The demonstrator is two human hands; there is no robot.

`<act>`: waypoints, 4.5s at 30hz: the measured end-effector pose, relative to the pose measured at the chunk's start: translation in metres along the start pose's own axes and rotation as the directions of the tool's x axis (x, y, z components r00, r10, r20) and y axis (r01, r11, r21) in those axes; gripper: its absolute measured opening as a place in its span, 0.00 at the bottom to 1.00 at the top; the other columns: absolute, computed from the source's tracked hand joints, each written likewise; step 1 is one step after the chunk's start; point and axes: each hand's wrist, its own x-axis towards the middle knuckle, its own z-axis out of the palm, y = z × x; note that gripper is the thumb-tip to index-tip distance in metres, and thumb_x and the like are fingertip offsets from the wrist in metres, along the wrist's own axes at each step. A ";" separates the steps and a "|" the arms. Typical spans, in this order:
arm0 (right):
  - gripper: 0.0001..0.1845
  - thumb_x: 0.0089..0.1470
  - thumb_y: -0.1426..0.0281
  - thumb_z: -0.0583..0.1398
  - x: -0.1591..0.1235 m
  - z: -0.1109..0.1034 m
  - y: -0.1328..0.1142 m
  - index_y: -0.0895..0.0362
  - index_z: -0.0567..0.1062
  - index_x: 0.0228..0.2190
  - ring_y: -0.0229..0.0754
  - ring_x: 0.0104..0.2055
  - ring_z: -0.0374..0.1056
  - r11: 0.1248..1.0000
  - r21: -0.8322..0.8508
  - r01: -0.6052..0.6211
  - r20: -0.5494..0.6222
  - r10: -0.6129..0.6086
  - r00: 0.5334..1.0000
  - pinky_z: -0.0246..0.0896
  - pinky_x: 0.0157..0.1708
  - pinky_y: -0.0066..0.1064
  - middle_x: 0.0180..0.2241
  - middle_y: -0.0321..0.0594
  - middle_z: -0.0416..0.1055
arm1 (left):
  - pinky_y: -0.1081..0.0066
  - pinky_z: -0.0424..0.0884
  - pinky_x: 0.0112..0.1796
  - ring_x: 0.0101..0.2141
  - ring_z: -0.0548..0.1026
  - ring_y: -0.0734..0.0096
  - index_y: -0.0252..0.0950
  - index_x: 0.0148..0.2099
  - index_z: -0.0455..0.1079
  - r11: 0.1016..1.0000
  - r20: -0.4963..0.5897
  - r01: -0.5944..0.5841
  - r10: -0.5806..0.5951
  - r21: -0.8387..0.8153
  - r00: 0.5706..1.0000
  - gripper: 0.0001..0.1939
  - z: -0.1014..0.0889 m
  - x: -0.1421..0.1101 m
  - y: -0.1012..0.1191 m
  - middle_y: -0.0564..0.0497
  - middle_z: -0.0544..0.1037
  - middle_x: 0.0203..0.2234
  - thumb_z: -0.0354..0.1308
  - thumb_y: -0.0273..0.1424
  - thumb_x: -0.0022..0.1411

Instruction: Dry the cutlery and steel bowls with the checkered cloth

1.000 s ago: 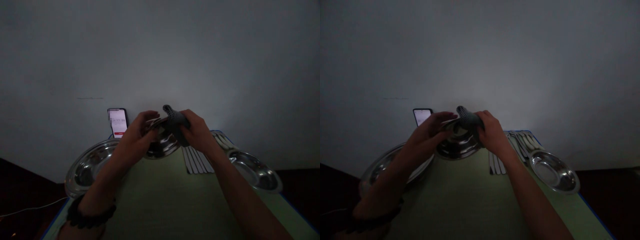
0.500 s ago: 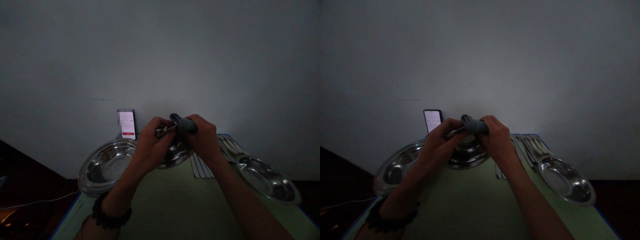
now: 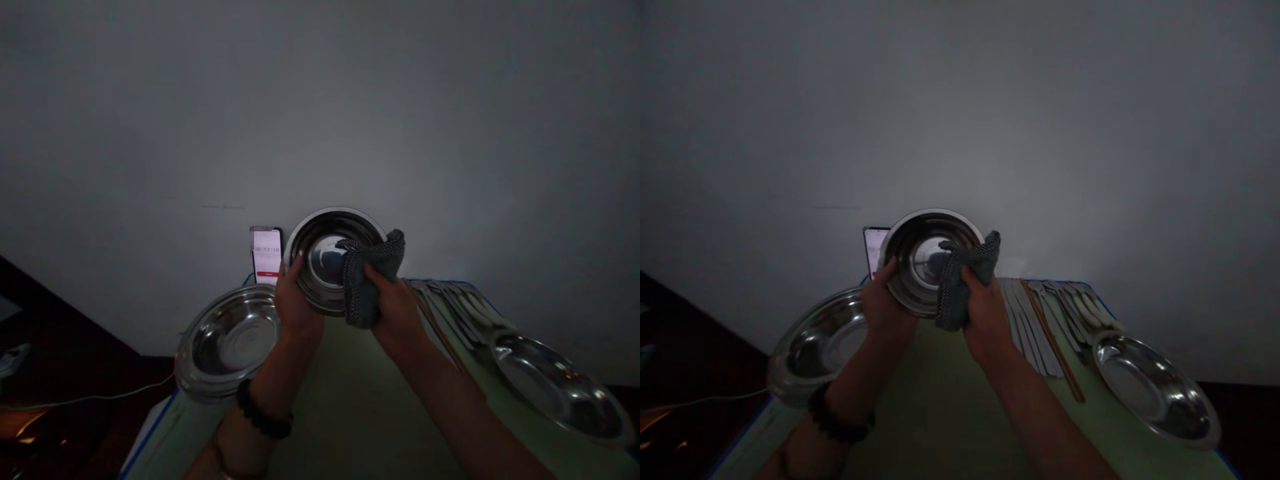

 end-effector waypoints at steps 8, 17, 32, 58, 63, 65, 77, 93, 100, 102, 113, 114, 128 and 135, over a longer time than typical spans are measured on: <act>0.17 0.47 0.65 0.61 0.041 -0.015 -0.048 0.55 0.72 0.41 0.47 0.42 0.70 0.633 -0.628 0.452 0.319 -0.321 0.892 0.64 0.43 0.43 0.40 0.42 0.75 | 0.69 0.69 0.39 0.40 0.75 0.66 0.39 0.41 0.72 0.903 0.208 -0.107 0.020 0.415 0.978 0.12 0.000 0.004 0.026 0.52 0.78 0.36 0.57 0.27 0.51; 0.12 0.46 0.69 0.62 0.033 0.007 -0.041 0.56 0.73 0.36 0.41 0.30 0.69 0.136 -0.810 0.570 0.468 -0.436 0.769 0.62 0.32 0.32 0.29 0.38 0.74 | 0.68 0.70 0.39 0.37 0.75 0.68 0.39 0.42 0.74 0.583 0.487 -0.364 -0.063 0.727 0.871 0.10 -0.010 0.024 0.051 0.52 0.79 0.36 0.56 0.29 0.59; 0.18 0.43 0.69 0.63 0.032 0.023 -0.006 0.56 0.73 0.39 0.41 0.38 0.73 0.998 0.044 0.046 -0.008 -0.045 0.999 0.69 0.41 0.37 0.41 0.39 0.76 | 0.69 0.72 0.44 0.42 0.76 0.68 0.42 0.45 0.71 0.892 0.209 -0.358 0.307 0.275 0.928 0.12 0.011 -0.003 0.028 0.54 0.78 0.39 0.57 0.29 0.57; 0.10 0.50 0.72 0.57 0.015 -0.020 -0.080 0.55 0.74 0.36 0.38 0.32 0.68 0.191 -0.642 0.743 0.720 -0.185 0.669 0.60 0.33 0.30 0.31 0.36 0.74 | 0.70 0.66 0.29 0.28 0.74 0.66 0.39 0.36 0.74 0.190 0.711 -0.690 -0.295 0.699 0.639 0.10 0.002 -0.005 0.058 0.50 0.78 0.28 0.51 0.33 0.62; 0.14 0.55 0.59 0.54 0.018 -0.015 -0.074 0.55 0.70 0.39 0.41 0.36 0.68 0.360 -0.642 0.677 0.487 -0.491 0.722 0.64 0.36 0.33 0.36 0.39 0.72 | 0.67 0.68 0.35 0.34 0.73 0.63 0.39 0.39 0.74 0.339 0.625 -0.583 -0.019 0.739 0.780 0.11 0.009 -0.007 0.077 0.51 0.77 0.30 0.55 0.38 0.60; 0.17 0.56 0.58 0.52 0.021 -0.010 -0.061 0.55 0.68 0.43 0.43 0.42 0.67 0.429 -0.634 0.644 0.382 -0.550 0.742 0.64 0.40 0.35 0.41 0.42 0.71 | 0.65 0.69 0.41 0.41 0.74 0.61 0.40 0.43 0.73 0.487 0.557 -0.518 0.076 0.703 0.827 0.12 0.010 -0.005 0.074 0.51 0.78 0.37 0.57 0.38 0.59; 0.08 0.48 0.67 0.58 0.035 -0.025 -0.058 0.58 0.71 0.32 0.43 0.31 0.66 0.144 -0.837 0.527 0.456 -0.349 0.819 0.58 0.30 0.34 0.29 0.43 0.73 | 0.64 0.71 0.37 0.38 0.76 0.58 0.42 0.54 0.67 0.370 0.559 -0.459 -0.233 0.808 0.796 0.25 0.001 -0.001 0.075 0.46 0.77 0.43 0.61 0.35 0.54; 0.06 0.49 0.65 0.58 0.029 -0.013 -0.047 0.56 0.69 0.28 0.38 0.26 0.64 0.104 -0.768 0.633 0.540 -0.427 0.725 0.53 0.27 0.30 0.24 0.37 0.70 | 0.67 0.67 0.30 0.29 0.73 0.61 0.40 0.38 0.75 0.139 0.652 -0.643 -0.291 0.753 0.700 0.11 0.007 -0.008 0.072 0.49 0.78 0.28 0.53 0.36 0.58; 0.23 0.52 0.51 0.54 0.037 -0.012 -0.030 0.58 0.73 0.27 0.41 0.30 0.67 0.531 -0.700 0.478 0.168 -0.528 0.832 0.59 0.29 0.32 0.26 0.41 0.73 | 0.62 0.66 0.47 0.46 0.71 0.59 0.42 0.56 0.64 0.363 0.636 -0.590 -0.012 0.722 0.771 0.21 0.010 -0.007 0.066 0.49 0.75 0.46 0.54 0.38 0.61; 0.28 0.50 0.46 0.52 0.036 -0.009 -0.022 0.58 0.74 0.26 0.42 0.30 0.69 0.700 -0.631 0.336 0.066 -0.382 0.922 0.61 0.28 0.32 0.26 0.43 0.74 | 0.65 0.63 0.52 0.50 0.69 0.61 0.45 0.57 0.62 0.408 0.626 -0.608 0.106 0.682 0.773 0.21 0.013 -0.009 0.058 0.52 0.73 0.49 0.55 0.37 0.61; 0.21 0.49 0.55 0.58 0.058 -0.021 -0.011 0.60 0.75 0.35 0.48 0.41 0.71 0.806 -0.534 0.255 0.207 -0.168 0.964 0.67 0.41 0.42 0.38 0.48 0.76 | 0.61 0.71 0.42 0.43 0.74 0.59 0.41 0.54 0.60 0.294 0.544 -0.516 -0.014 0.804 0.839 0.24 0.003 0.009 0.059 0.48 0.75 0.44 0.58 0.41 0.57; 0.19 0.49 0.57 0.58 0.058 -0.025 -0.020 0.60 0.75 0.33 0.48 0.38 0.71 0.728 -0.605 0.321 0.259 -0.201 0.945 0.67 0.39 0.42 0.35 0.47 0.76 | 0.62 0.71 0.39 0.39 0.75 0.60 0.39 0.51 0.63 0.185 0.530 -0.514 -0.051 0.838 0.846 0.21 0.003 0.010 0.064 0.47 0.76 0.41 0.56 0.42 0.58; 0.30 0.46 0.82 0.55 0.015 -0.010 -0.058 0.56 0.60 0.51 0.43 0.55 0.60 0.062 -0.552 0.831 0.704 -0.500 0.505 0.58 0.54 0.38 0.52 0.46 0.62 | 0.68 0.70 0.31 0.33 0.76 0.62 0.38 0.46 0.69 -0.068 0.518 -0.631 -0.508 0.772 0.688 0.16 0.000 -0.001 0.075 0.48 0.79 0.35 0.50 0.36 0.58; 0.14 0.54 0.71 0.57 0.028 -0.015 -0.045 0.55 0.67 0.44 0.43 0.45 0.68 -0.018 -0.513 0.858 0.796 -0.384 0.468 0.64 0.45 0.37 0.42 0.41 0.71 | 0.67 0.71 0.31 0.32 0.77 0.60 0.38 0.34 0.73 -0.001 0.552 -0.649 -0.525 0.761 0.648 0.12 0.004 -0.003 0.075 0.49 0.80 0.33 0.49 0.34 0.55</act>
